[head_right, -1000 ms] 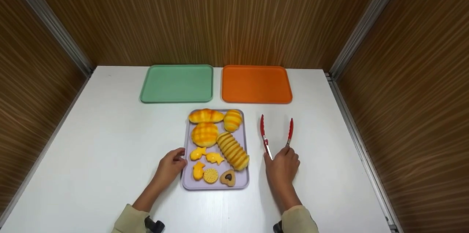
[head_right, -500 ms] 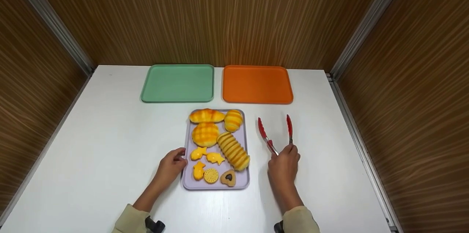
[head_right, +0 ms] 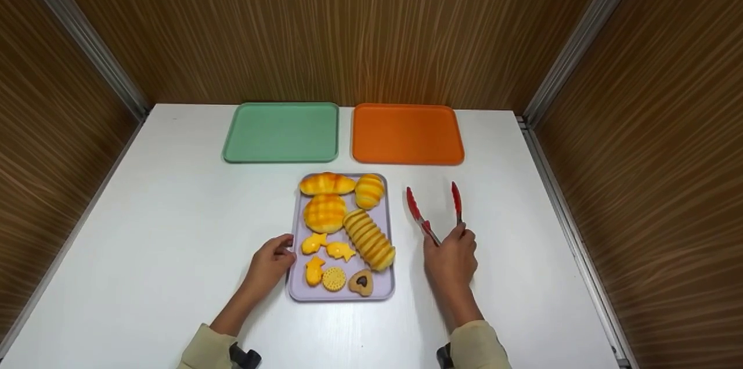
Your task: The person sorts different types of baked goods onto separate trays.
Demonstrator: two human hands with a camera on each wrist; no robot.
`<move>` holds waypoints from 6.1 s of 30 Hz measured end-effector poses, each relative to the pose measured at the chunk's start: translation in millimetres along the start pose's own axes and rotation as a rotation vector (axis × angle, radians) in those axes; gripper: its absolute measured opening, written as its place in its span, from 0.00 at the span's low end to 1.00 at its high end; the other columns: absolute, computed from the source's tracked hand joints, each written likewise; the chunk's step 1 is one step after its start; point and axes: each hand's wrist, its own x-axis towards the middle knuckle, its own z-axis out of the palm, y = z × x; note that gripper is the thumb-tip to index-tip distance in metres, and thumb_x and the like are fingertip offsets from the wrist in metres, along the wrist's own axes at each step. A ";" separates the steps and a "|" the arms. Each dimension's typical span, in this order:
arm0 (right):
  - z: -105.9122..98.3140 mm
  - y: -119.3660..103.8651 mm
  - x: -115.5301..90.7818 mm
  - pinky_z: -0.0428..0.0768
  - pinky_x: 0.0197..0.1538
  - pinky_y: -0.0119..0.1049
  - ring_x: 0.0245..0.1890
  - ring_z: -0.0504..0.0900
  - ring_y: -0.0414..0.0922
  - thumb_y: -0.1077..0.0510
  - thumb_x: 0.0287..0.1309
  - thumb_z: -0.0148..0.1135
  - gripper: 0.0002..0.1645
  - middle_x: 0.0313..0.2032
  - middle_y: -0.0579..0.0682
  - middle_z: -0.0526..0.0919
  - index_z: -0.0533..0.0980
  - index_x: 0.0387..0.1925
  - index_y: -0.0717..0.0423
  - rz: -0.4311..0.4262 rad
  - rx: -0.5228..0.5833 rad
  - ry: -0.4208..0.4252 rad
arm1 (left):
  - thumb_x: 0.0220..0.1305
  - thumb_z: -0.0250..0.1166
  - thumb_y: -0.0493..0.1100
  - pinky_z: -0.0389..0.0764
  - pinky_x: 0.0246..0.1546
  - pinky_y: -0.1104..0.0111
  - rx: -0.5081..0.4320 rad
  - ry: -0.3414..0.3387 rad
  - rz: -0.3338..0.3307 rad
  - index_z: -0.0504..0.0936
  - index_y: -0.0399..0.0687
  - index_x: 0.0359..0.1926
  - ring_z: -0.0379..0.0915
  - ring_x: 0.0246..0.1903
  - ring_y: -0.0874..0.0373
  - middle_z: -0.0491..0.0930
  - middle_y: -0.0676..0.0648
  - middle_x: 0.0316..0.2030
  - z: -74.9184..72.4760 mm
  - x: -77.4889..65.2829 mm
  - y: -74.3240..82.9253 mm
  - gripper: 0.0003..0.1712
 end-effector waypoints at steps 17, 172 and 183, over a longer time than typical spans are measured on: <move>-3.9 -0.4 -2.9 0.74 0.52 0.66 0.54 0.76 0.67 0.44 0.62 0.65 0.45 0.56 0.70 0.73 0.63 0.68 0.70 -0.131 0.073 -0.009 | 0.64 0.63 0.34 0.82 0.44 0.67 -0.039 0.012 0.005 0.77 0.34 0.61 0.76 0.42 0.55 0.81 0.40 0.49 0.4 -0.7 -0.6 0.23; 31.3 -112.9 104.4 0.68 0.68 0.61 0.60 0.74 0.57 0.42 0.60 0.69 0.42 0.61 0.58 0.75 0.66 0.69 0.56 -0.334 0.167 -0.306 | 0.65 0.63 0.34 0.83 0.46 0.68 -0.077 0.006 0.039 0.77 0.34 0.61 0.77 0.42 0.55 0.80 0.40 0.50 13.7 2.1 -1.1 0.23; 18.5 -74.0 83.5 0.70 0.67 0.60 0.60 0.74 0.57 0.43 0.59 0.70 0.44 0.64 0.58 0.74 0.65 0.72 0.53 -0.349 0.110 -0.393 | 0.65 0.62 0.34 0.82 0.44 0.70 -0.085 0.003 0.025 0.77 0.34 0.61 0.77 0.42 0.56 0.80 0.40 0.50 11.1 -0.7 -2.2 0.23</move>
